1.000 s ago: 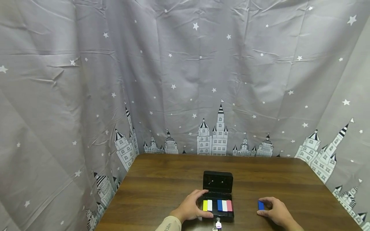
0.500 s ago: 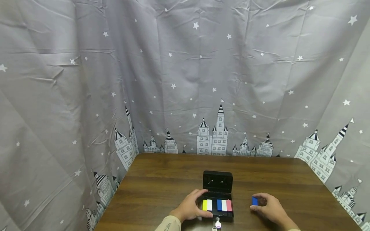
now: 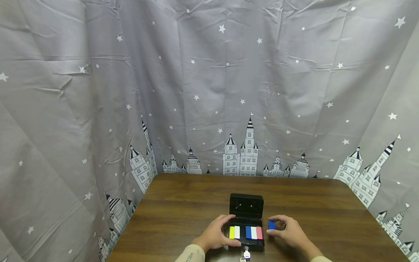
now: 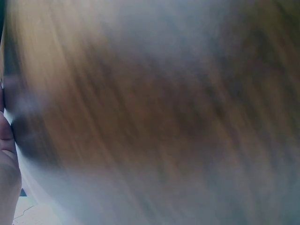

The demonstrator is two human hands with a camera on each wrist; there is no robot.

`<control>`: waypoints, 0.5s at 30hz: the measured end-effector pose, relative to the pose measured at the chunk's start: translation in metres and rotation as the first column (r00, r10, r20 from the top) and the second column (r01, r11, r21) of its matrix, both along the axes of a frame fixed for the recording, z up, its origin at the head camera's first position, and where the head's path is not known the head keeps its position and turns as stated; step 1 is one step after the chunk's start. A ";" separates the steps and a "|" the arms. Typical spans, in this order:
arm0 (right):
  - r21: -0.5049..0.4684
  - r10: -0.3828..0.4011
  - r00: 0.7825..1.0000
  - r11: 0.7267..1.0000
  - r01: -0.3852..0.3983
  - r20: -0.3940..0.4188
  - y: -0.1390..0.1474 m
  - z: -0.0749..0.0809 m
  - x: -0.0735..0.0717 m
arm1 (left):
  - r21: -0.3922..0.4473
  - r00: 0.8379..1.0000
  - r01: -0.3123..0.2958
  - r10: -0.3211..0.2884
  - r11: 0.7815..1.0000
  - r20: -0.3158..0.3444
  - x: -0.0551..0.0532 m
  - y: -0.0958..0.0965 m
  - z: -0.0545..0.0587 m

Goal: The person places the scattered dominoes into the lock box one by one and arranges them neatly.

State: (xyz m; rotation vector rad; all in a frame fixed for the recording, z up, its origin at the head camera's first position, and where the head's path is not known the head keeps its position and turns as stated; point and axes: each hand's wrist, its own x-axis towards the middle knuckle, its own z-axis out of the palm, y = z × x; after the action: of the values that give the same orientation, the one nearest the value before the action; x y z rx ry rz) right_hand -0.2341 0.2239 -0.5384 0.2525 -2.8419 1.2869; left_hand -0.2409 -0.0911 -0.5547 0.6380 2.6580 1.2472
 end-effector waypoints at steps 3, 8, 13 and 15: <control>-0.012 0.024 1.000 1.000 -0.024 -0.013 -0.006 0.001 0.001 | 0.004 1.000 -0.006 0.006 1.000 0.005 -0.001 0.000 -0.001; -0.017 0.067 0.997 0.998 -0.068 -0.042 -0.018 0.004 0.001 | -0.001 1.000 -0.015 0.015 1.000 0.000 -0.002 0.001 -0.004; -0.015 0.111 0.991 0.994 -0.113 -0.074 -0.029 0.008 -0.001 | 0.006 1.000 -0.010 0.011 1.000 -0.011 -0.003 0.000 -0.006; -0.007 0.123 0.989 0.992 -0.124 -0.077 -0.034 0.009 -0.002 | 0.006 1.000 -0.010 0.010 1.000 -0.003 -0.003 0.000 -0.006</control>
State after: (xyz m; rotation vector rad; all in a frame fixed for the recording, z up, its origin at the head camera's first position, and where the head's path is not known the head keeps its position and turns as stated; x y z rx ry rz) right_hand -0.2366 0.1902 -0.5290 0.4749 -2.7929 1.2836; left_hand -0.2443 -0.0908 -0.5604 0.6288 2.6638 1.2588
